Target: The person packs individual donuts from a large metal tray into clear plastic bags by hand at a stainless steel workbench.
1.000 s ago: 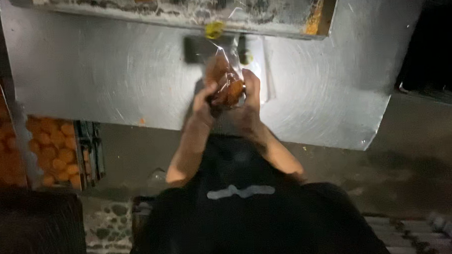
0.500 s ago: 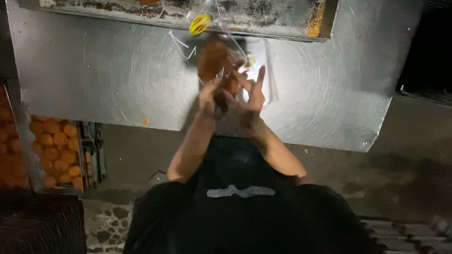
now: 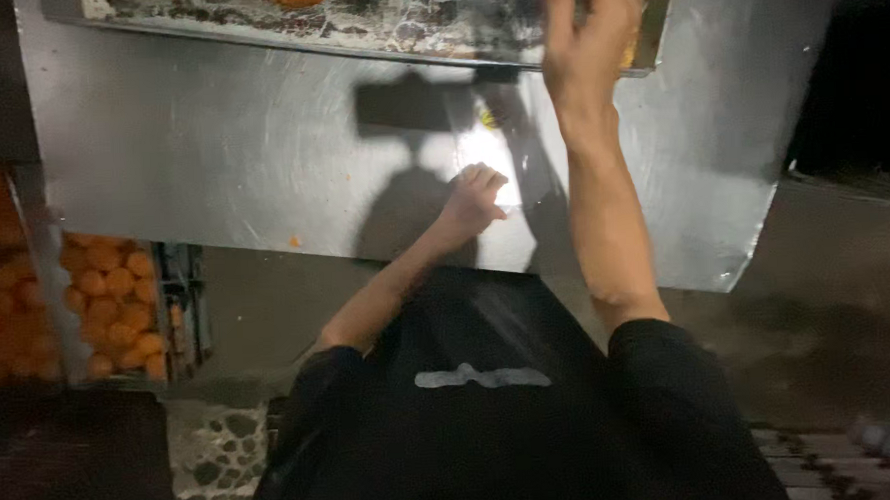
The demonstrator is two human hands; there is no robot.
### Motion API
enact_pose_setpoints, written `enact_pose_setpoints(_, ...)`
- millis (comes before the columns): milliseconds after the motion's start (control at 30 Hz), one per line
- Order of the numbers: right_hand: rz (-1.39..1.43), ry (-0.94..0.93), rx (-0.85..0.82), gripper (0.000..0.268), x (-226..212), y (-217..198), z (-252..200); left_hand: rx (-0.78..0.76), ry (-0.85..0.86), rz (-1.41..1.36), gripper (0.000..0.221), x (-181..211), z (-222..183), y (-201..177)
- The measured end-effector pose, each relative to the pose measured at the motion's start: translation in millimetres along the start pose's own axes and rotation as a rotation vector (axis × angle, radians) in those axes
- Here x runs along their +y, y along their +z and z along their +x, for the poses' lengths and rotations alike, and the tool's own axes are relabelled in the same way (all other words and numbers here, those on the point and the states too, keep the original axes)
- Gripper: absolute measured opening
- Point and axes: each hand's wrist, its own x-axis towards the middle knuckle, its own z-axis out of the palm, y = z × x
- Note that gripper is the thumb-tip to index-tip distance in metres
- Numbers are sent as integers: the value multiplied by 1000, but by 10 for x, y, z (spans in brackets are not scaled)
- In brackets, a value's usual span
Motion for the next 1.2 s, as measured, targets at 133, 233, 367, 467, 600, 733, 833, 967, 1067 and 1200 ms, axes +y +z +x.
enact_pose_setpoints(133, 264, -193, -237, 65, 112, -83, -745, -60, 36, 74, 24, -556, 48, 359)
enact_pose_setpoints(233, 65, 551, -700, 40, 536, -50, -1691, -205, -121, -128, 26, -751, 66, 253)
enact_pose_setpoints(367, 238, 353, -719, 27, 1042, -186, -2274, -355, -291, -753, 37, -231, 156, 129)
enact_pose_setpoints(467, 275, 239, -617, 17, 1328, -279, -2335, -234, -354, -660, 34, 140, 126, 50)
enact_pose_setpoints(600, -68, 290, -427, 24, 1286, -327, -2529, -124, -509, -587, 28, 482, 95, -13)
enact_pose_setpoints(733, 291, 932, -523, 57, 723, -148, -2129, 136, -444, -629, 17, 595, 167, -265)
enact_pose_setpoints(833, 859, 1062, -390, 52, 481, 120, -1417, 272, -159, -431, 14, 615, 93, -538)
enact_pose_setpoints(967, 1161, 1041, -418, 45, 79, 505, -1121, 522, -310, -881, 55, 405, 126, -1242)
enact_pose_setpoints(1067, 1065, 1035, -697, 40, -239, 1018, -1242, 724, -687, -1601, 78, -197, -14, -1849)
enact_pose_setpoints(1200, 664, 607, -731, 33, 90, 1948, -186, 978, -724, -1486, 27, -993, -771, -2282)
